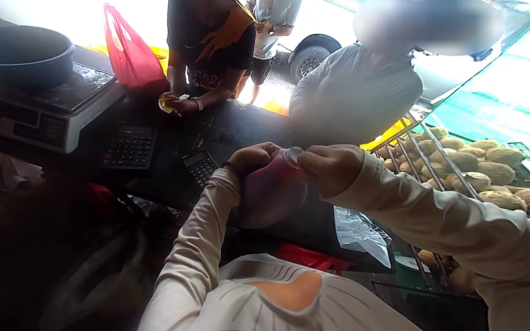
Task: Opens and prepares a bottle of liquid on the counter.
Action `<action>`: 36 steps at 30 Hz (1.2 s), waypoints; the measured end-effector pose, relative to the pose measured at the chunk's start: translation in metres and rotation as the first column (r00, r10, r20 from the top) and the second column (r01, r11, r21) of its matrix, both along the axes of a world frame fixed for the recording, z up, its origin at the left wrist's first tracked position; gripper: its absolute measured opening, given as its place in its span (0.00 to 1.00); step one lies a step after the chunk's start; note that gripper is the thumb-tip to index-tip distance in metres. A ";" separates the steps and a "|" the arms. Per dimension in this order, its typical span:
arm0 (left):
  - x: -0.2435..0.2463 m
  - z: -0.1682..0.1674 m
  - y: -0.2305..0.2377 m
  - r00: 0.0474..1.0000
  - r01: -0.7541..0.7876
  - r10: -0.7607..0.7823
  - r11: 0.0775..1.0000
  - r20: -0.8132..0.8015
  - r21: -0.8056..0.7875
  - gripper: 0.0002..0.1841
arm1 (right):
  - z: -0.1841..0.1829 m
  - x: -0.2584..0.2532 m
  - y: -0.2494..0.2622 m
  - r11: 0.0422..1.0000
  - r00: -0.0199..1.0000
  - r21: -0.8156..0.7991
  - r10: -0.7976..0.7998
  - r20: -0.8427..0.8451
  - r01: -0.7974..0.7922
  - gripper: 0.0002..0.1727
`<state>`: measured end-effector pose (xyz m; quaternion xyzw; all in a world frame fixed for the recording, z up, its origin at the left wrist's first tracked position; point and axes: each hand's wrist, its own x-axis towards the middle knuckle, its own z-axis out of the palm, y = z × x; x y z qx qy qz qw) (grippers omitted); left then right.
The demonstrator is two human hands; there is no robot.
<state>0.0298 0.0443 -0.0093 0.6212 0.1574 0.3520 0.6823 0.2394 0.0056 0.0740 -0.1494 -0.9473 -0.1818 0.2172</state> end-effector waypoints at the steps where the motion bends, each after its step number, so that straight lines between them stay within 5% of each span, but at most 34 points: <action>1: 0.000 0.000 0.000 1.000 0.005 -0.005 1.000 0.007 -0.003 0.12 | 0.023 -0.007 -0.017 0.996 0.996 -0.073 -0.043 0.074 0.049 0.09; 4: -0.001 0.003 -0.002 1.000 0.006 -0.006 1.000 -0.004 0.017 0.13 | 0.063 -0.019 -0.042 0.971 0.983 -0.205 -0.088 0.161 0.121 0.07; 7: 0.000 0.001 -0.004 0.999 -0.036 0.035 0.997 0.017 0.062 0.10 | 0.034 0.001 -0.001 0.957 0.997 -0.289 0.016 -0.073 -0.036 0.07; 10: 0.002 0.025 -0.045 0.961 -0.278 0.276 0.954 0.031 0.111 0.12 | 0.036 0.010 0.031 0.872 0.986 -0.480 0.015 -0.169 -0.096 0.08; 13: 0.006 0.039 -0.078 0.892 -0.452 0.443 0.883 0.094 0.125 0.13 | 0.077 -0.007 0.007 0.738 0.995 -0.672 -0.099 -0.013 0.065 0.10; 17: 0.006 0.035 -0.079 0.890 -0.455 0.446 0.879 0.094 0.143 0.12 | 0.103 -0.020 -0.003 0.541 0.987 -0.825 -0.105 0.123 0.161 0.01; 23: 0.008 0.027 -0.057 0.918 -0.396 0.394 0.912 0.044 0.111 0.11 | 0.054 0.007 0.065 0.350 0.995 -0.937 0.087 0.048 0.014 0.08; 26: 0.008 0.027 -0.064 0.904 -0.426 0.418 0.895 0.086 0.130 0.11 | 0.057 0.003 0.075 0.479 0.977 -0.871 0.112 0.182 0.107 0.08; 30: 0.010 0.021 -0.070 0.857 -0.516 0.506 0.833 0.100 0.200 0.07 | 0.049 -0.014 0.083 0.728 0.951 -0.685 0.231 0.204 -0.029 0.05; 36: 0.013 -0.006 -0.064 0.685 -0.659 0.720 0.678 -0.113 0.326 0.05 | 0.043 -0.018 0.069 0.773 0.912 -0.572 0.399 0.100 -0.275 0.04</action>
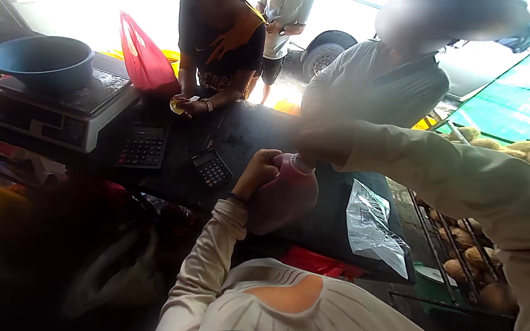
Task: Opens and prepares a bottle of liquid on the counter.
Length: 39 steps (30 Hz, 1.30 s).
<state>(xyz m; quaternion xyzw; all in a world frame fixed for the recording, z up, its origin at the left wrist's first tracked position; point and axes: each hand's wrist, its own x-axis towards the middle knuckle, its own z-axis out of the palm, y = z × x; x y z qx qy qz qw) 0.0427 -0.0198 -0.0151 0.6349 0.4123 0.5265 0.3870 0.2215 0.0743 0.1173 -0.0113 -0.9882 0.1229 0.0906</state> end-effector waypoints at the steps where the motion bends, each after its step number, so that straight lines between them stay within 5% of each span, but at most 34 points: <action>1: 0.002 -0.001 -0.005 0.997 -0.073 0.072 0.997 -0.015 -0.028 0.05 | 0.000 0.001 -0.003 1.000 1.000 0.011 0.004 -0.012 -0.004 0.05; 6: 0.027 0.009 -0.047 0.823 -0.568 0.561 0.816 -0.090 -0.106 0.04 | -0.001 0.002 -0.007 0.997 0.995 0.024 -0.078 -0.058 0.079 0.06; 9: 0.044 -0.001 -0.063 0.720 -0.692 0.694 0.719 -0.002 -0.069 0.11 | -0.006 0.005 -0.004 0.974 0.973 -0.015 -0.228 -0.037 0.228 0.08; 13: 0.049 0.003 -0.094 0.808 -0.578 0.585 0.809 0.062 -0.108 0.17 | -0.007 0.004 -0.025 0.948 0.944 0.061 -0.303 -0.128 0.313 0.11; 16: 0.057 0.008 -0.113 0.837 -0.537 0.544 0.838 0.057 -0.095 0.18 | 0.058 -0.018 -0.092 0.859 0.840 0.041 -0.508 0.188 0.510 0.05; 21: 0.048 0.005 -0.119 0.906 -0.420 0.421 0.907 0.045 -0.034 0.19 | 0.030 0.000 -0.105 0.862 0.866 0.109 -0.481 -0.134 0.495 0.08; 28: 0.029 -0.001 -0.108 0.926 -0.259 0.251 0.966 0.283 -0.008 0.12 | -0.003 -0.001 -0.125 0.789 0.797 0.275 -0.396 -0.457 0.550 0.09; 35: 0.028 0.001 -0.105 0.904 -0.194 0.196 0.980 0.381 -0.044 0.11 | -0.009 -0.009 -0.137 0.607 0.776 0.489 -0.430 -0.461 0.627 0.11; 39: 0.027 -0.002 -0.104 0.911 -0.171 0.167 0.985 0.377 -0.023 0.11 | -0.002 -0.013 -0.143 0.592 0.808 0.551 -0.453 -0.377 0.589 0.11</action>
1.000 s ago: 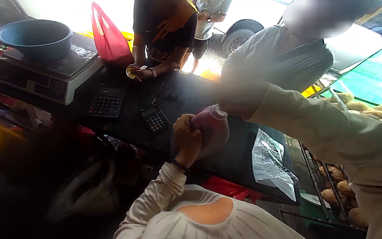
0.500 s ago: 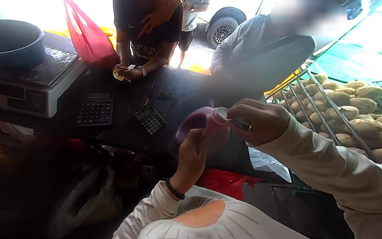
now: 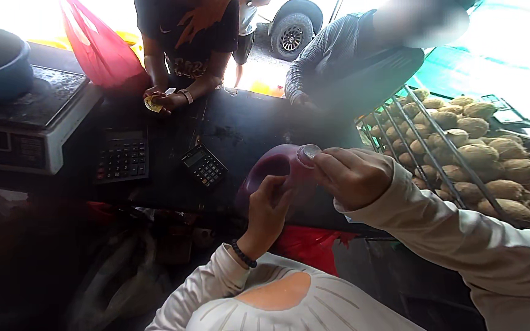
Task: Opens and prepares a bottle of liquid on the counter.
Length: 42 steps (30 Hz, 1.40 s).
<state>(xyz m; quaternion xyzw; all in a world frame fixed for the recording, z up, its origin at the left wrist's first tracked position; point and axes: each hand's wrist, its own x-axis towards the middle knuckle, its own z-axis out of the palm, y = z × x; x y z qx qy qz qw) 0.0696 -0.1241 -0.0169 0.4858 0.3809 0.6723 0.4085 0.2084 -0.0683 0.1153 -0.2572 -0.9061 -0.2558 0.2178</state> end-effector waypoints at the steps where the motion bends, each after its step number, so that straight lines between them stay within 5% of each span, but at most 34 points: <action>1: 0.000 -0.001 0.001 1.000 0.001 -0.001 1.000 -0.009 0.007 0.11 | 0.000 0.000 0.001 1.000 1.000 -0.002 0.001 0.018 -0.001 0.11; 7: -0.001 -0.004 0.002 0.999 -0.002 0.004 0.999 -0.046 0.033 0.12 | -0.020 0.007 0.017 1.000 0.997 0.023 -0.022 0.074 0.021 0.10; 14: -0.001 -0.005 0.002 0.996 -0.022 0.025 0.999 -0.088 0.044 0.11 | 0.010 0.005 0.017 0.963 0.996 -0.264 -0.033 0.088 0.055 0.07; 27: -0.003 -0.007 0.003 0.991 -0.029 0.037 0.997 -0.125 0.068 0.12 | 0.006 0.002 0.018 0.974 0.987 -0.207 -0.060 0.147 0.090 0.08; 33: -0.018 -0.004 0.014 0.928 0.036 -0.024 0.999 -0.373 0.025 0.16 | 0.042 -0.006 0.026 0.776 0.988 -0.611 -0.140 0.070 0.153 0.12; 37: -0.022 -0.003 0.032 0.843 0.143 -0.088 0.988 -0.531 0.062 0.19 | -0.019 0.021 0.057 0.921 0.999 -0.388 -0.044 0.005 0.043 0.11; 42: 0.026 0.005 0.015 0.946 -0.077 0.060 0.996 -0.319 -0.041 0.13 | -0.009 0.010 0.032 0.929 0.962 -0.271 -0.210 0.175 0.252 0.12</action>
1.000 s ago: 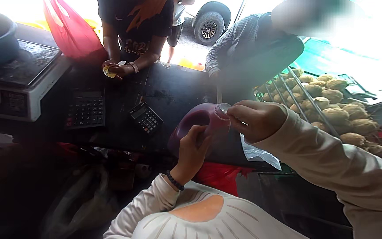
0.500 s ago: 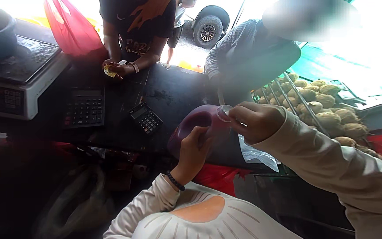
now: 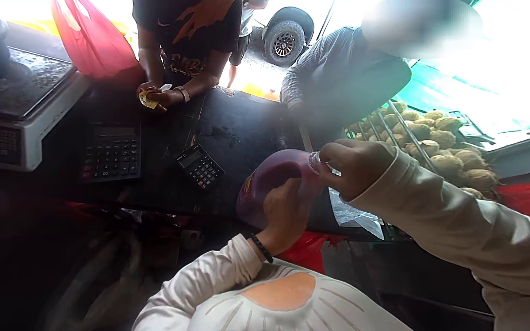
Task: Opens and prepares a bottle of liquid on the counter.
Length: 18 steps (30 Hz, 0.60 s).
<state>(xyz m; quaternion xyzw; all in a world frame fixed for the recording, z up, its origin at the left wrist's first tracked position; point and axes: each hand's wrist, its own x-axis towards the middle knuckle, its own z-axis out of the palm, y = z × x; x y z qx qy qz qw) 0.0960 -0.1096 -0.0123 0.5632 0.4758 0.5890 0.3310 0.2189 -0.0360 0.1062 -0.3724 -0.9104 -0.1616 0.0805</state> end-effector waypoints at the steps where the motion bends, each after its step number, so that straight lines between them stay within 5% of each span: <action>1: 0.010 0.002 -0.003 0.999 0.014 -0.013 1.000 0.041 -0.017 0.13 | 0.022 -0.010 -0.013 0.994 0.996 -0.078 -0.068 0.065 0.073 0.11; 4: 0.038 0.008 -0.010 0.962 0.198 -0.177 0.977 0.209 -0.084 0.20 | 0.046 -0.014 -0.033 0.960 0.966 -0.145 -0.220 0.135 0.239 0.13; 6: 0.054 0.009 -0.011 0.922 0.288 -0.253 0.954 0.292 -0.083 0.25 | 0.022 0.009 -0.029 0.983 0.985 0.060 -0.173 0.012 0.172 0.14; 12: 0.066 0.007 -0.009 0.828 0.520 -0.480 0.851 0.289 -0.076 0.35 | 0.012 0.029 -0.040 0.969 0.989 0.215 -0.096 -0.115 0.119 0.11; 18: 0.066 0.004 -0.003 0.779 0.587 -0.544 0.807 0.312 -0.058 0.36 | 0.003 0.041 -0.036 0.958 0.984 0.279 -0.012 -0.178 0.062 0.10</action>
